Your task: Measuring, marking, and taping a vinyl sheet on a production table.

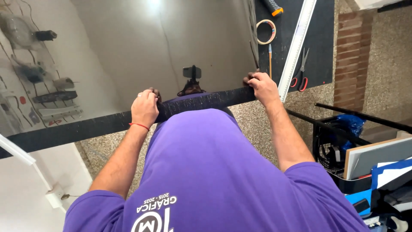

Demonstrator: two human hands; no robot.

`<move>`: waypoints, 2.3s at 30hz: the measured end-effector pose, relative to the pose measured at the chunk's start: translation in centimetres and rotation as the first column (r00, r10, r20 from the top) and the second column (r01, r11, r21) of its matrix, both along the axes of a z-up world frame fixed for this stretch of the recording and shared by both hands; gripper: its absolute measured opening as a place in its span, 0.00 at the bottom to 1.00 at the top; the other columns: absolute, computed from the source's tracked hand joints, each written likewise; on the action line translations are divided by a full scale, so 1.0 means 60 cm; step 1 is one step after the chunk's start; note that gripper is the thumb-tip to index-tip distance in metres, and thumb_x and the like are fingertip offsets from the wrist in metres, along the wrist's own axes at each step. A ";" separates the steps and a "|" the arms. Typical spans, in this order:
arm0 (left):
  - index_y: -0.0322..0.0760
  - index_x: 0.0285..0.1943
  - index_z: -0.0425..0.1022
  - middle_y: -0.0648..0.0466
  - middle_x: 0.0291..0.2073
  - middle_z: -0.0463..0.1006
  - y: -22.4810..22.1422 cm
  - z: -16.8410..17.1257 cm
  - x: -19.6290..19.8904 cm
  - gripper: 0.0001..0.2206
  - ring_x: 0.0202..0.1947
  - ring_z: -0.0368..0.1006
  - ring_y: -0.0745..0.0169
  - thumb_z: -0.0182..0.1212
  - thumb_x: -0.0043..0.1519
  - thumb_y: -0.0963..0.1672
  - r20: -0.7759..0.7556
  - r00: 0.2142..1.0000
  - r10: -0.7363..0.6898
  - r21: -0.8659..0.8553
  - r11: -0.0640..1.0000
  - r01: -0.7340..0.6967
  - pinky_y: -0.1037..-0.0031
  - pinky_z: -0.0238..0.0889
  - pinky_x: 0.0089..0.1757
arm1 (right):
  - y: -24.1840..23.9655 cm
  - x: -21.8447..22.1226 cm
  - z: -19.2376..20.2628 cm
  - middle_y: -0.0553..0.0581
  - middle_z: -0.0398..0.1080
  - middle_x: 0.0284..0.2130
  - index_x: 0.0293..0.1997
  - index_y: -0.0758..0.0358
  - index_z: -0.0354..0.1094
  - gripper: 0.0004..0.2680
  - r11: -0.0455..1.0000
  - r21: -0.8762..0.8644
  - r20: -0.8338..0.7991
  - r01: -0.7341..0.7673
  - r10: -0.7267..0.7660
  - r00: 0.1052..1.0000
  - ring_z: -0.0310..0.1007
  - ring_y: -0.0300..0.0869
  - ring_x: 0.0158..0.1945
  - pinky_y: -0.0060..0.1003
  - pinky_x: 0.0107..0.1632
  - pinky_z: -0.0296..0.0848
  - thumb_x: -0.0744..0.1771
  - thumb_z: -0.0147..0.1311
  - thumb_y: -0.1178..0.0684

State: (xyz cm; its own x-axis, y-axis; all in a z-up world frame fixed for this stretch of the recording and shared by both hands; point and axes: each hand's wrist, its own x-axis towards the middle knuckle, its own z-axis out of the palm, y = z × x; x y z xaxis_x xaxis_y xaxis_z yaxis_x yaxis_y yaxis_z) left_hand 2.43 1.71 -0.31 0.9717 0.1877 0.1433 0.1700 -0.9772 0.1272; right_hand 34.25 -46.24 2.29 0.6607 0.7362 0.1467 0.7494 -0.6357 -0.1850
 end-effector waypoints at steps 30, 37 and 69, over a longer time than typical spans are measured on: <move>0.40 0.57 0.81 0.51 0.73 0.78 -0.292 0.002 0.221 0.09 0.76 0.69 0.47 0.64 0.72 0.46 -0.186 0.982 -0.033 -0.075 0.997 0.019 0.41 0.66 0.68 | 0.018 0.114 -0.027 0.41 0.75 0.35 0.36 0.41 0.76 0.06 0.899 -0.234 -0.386 -0.369 0.262 0.884 0.82 0.42 0.48 0.41 0.52 0.83 0.68 0.69 0.42; 0.42 0.56 0.80 0.52 0.76 0.75 -0.291 -0.012 0.224 0.09 0.79 0.65 0.48 0.64 0.72 0.47 -0.260 0.965 -0.014 -0.090 0.996 -0.009 0.39 0.65 0.69 | 0.008 0.119 -0.006 0.41 0.77 0.40 0.40 0.41 0.79 0.03 0.914 -0.113 -0.398 -0.390 0.318 0.860 0.84 0.43 0.49 0.41 0.53 0.84 0.70 0.67 0.45; 0.50 0.59 0.82 0.59 0.75 0.74 -0.326 -0.044 0.267 0.15 0.78 0.64 0.51 0.69 0.63 0.48 -0.273 0.962 0.006 0.041 0.999 0.005 0.44 0.66 0.65 | -0.050 0.184 -0.143 0.42 0.71 0.60 0.64 0.35 0.67 0.22 0.755 -0.176 -0.183 -0.631 0.605 0.775 0.77 0.41 0.67 0.39 0.65 0.84 0.63 0.62 0.50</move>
